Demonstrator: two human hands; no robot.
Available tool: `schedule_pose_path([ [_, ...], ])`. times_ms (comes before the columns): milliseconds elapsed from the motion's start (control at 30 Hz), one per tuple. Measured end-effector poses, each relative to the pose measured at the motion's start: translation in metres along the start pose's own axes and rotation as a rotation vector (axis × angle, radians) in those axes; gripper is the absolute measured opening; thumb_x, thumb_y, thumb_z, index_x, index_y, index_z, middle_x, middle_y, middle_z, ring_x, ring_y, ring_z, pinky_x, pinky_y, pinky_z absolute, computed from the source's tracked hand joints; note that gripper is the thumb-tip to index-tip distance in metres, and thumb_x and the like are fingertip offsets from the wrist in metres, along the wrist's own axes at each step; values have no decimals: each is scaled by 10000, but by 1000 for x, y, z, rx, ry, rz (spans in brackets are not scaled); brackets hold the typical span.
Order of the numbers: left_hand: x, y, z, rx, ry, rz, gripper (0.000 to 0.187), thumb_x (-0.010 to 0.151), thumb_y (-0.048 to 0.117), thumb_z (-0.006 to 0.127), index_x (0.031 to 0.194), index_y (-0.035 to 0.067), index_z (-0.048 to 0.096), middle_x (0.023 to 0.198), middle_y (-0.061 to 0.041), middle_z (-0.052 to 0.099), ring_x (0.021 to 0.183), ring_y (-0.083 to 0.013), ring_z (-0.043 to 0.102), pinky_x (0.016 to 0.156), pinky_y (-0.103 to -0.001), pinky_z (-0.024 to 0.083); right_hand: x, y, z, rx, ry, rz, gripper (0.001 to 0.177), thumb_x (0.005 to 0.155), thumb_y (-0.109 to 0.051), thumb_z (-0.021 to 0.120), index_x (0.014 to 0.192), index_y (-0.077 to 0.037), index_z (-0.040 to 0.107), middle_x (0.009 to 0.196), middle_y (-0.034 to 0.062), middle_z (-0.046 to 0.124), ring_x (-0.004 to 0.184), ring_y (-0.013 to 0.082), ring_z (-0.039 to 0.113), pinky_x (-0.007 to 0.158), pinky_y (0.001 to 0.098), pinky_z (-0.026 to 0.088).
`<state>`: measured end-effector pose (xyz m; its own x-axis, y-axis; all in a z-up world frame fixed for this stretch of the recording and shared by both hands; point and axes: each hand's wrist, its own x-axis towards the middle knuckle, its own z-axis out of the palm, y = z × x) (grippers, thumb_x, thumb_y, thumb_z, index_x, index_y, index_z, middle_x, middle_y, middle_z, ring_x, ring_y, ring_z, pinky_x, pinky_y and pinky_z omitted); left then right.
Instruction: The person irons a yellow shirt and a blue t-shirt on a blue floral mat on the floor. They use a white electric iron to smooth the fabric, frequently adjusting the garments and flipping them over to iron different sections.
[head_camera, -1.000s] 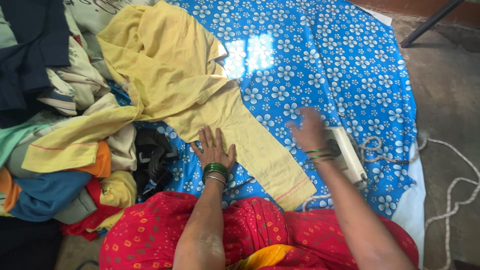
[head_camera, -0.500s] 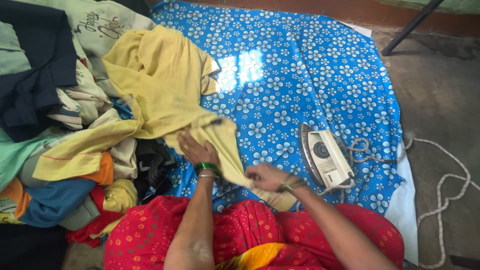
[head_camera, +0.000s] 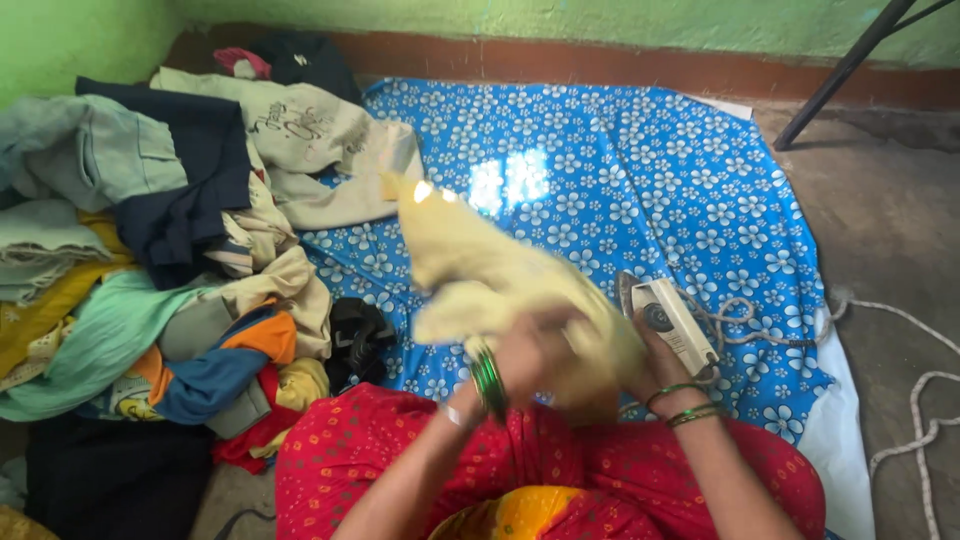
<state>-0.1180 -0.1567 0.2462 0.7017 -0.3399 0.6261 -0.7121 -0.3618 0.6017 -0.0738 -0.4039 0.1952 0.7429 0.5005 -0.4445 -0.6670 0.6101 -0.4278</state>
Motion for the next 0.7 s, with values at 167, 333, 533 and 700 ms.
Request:
schedule_pose_path([
  [167, -10, 99, -19, -754, -968, -224, 312, 1032, 210, 636, 1288, 38, 684, 1149, -83, 765, 1042, -171, 727, 897, -300, 574, 26, 34, 0, -411, -153, 58, 608, 877, -223, 691, 1437, -107, 484, 1411, 176, 580, 1242, 275, 610, 1055, 396, 470],
  [333, -19, 20, -78, -784, -732, -627, 408, 916, 132, 646, 1300, -3, 673, 1075, -170, 773, 844, -241, 770, 707, -353, 632, 66, 68, -38, -1193, -325, -12, 650, 873, -203, 763, 1456, -65, 511, 1416, 150, 620, 1260, 215, 614, 1063, 336, 491],
  [533, -57, -119, -99, -584, 407, -1279, 283, 961, 212, 599, 1183, 47, 661, 921, -85, 744, 673, -205, 717, 520, -291, 496, 45, 74, 5, -1537, -391, 43, 598, 815, -218, 795, 1371, -97, 611, 1320, 91, 678, 1215, 191, 625, 1033, 323, 490],
  [700, -79, -172, -93, -679, 571, -1220, 258, 947, 174, 575, 1138, 29, 668, 927, -70, 742, 732, -192, 743, 544, -281, 529, 46, 29, 65, -1438, -375, -114, 521, 794, -190, 787, 1293, -83, 678, 1293, 95, 699, 1172, 187, 644, 1032, 325, 505],
])
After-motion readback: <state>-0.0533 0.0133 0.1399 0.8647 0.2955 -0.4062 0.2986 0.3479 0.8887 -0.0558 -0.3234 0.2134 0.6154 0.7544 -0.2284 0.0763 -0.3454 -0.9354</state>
